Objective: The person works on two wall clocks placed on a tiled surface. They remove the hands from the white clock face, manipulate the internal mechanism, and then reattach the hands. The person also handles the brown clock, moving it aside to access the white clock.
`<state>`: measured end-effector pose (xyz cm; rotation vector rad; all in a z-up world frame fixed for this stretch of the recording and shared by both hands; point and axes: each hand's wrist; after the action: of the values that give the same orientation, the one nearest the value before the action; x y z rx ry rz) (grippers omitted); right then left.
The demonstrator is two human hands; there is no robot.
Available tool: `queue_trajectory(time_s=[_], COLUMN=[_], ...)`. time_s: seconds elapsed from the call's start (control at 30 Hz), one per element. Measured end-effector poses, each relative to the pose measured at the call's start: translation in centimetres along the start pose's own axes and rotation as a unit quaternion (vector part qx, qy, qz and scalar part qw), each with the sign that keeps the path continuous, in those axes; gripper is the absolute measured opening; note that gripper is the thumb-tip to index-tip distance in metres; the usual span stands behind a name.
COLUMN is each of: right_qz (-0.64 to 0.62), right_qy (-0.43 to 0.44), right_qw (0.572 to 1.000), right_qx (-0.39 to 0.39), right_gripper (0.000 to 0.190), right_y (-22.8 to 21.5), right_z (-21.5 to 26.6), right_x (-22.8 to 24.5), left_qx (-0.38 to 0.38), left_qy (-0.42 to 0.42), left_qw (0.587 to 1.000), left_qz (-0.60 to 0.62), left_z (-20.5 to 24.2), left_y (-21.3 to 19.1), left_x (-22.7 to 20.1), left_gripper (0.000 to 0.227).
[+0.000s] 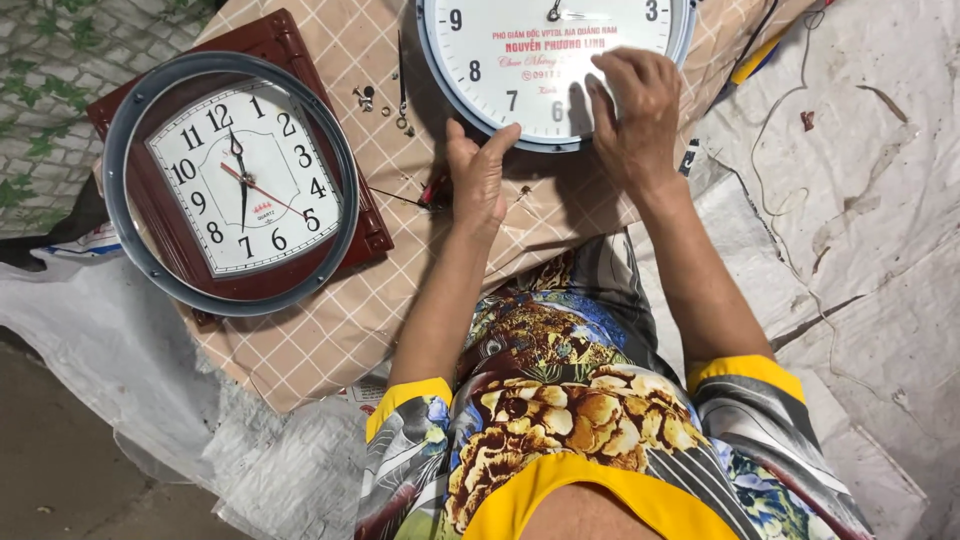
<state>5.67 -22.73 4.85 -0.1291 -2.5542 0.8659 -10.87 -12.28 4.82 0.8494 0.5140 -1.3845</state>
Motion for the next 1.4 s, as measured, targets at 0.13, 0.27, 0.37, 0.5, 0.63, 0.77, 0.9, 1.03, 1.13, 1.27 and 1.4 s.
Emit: queue_trajectory(time_s=[0.13, 0.27, 0.37, 0.5, 0.63, 0.77, 0.9, 1.03, 1.13, 1.27, 1.4], right_qz=[-0.033, -0.059, -0.061, -0.018, -0.035, -0.046, -0.116, -0.144, -0.150, -0.144, -0.148], right_qy=[0.032, 0.023, 0.023, -0.081, -0.138, -0.145, -0.137, -0.139, -0.137, -0.131, -0.127], right_qw=[0.994, 0.987, 0.956, 0.981, 0.988, 0.987, 0.983, 0.978, 0.977, 0.978, 0.978], right_qx=[0.096, 0.149, 0.285, 0.174, 0.060, 0.056, 0.043, 0.053, 0.064, 0.069, 0.072], right_gripper=[0.022, 0.034, 0.064, 0.063, 0.023, 0.025, 0.019, 0.022, 0.020, 0.020, 0.021], right_y=[1.4, -0.9, -2.9, -2.8, -2.2, -1.8, -3.1, -3.8, -3.8, -3.5, -3.3], right_z=[-2.8, -3.3, -2.2, -0.3, 0.3, 0.5, 0.3, 0.1, 0.3, 0.7, 0.6], right_x=[-0.7, 1.5, 3.4, 3.0, 3.1, 3.0, 4.3, 4.8, 4.7, 4.6, 4.6], left_qx=[0.018, 0.014, 0.116, 0.059, 0.022, 0.021, -0.015, 0.018, 0.037, 0.062, 0.091], left_qy=[-0.078, -0.110, -0.053, -0.144, -0.221, -0.241, -0.284, -0.266, -0.255, -0.237, -0.216], left_qw=[0.996, 0.990, 0.968, 0.965, 0.942, 0.953, 0.950, 0.950, 0.949, 0.946, 0.942], left_qz=[0.050, 0.089, 0.216, 0.209, 0.253, 0.181, 0.131, 0.161, 0.182, 0.211, 0.240], left_z=[0.8, -1.2, -2.2, -3.3, -4.1, -3.6, -4.0, -4.6, -5.0, -5.6, -6.3], left_y=[1.1, 0.9, 0.5, 1.3, 1.6, 2.4, 2.1, 2.9, 2.8, 2.3, 2.0], left_x=[-1.5, -0.7, 0.0, 0.4, 1.6, 0.3, 0.7, 1.0, 1.6, 2.2, 2.5], left_gripper=[0.141, 0.144, 0.042, 0.076, 0.055, 0.109, 0.090, 0.086, 0.083, 0.079, 0.076])
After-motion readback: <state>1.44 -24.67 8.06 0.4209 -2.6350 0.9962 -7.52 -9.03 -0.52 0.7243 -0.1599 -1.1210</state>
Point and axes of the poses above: each hand's wrist, its own z-axis away from the middle knuckle, its own y-axis out of the palm, x = y × z, and after that the axes turned 12 degrees about -x, right-handed
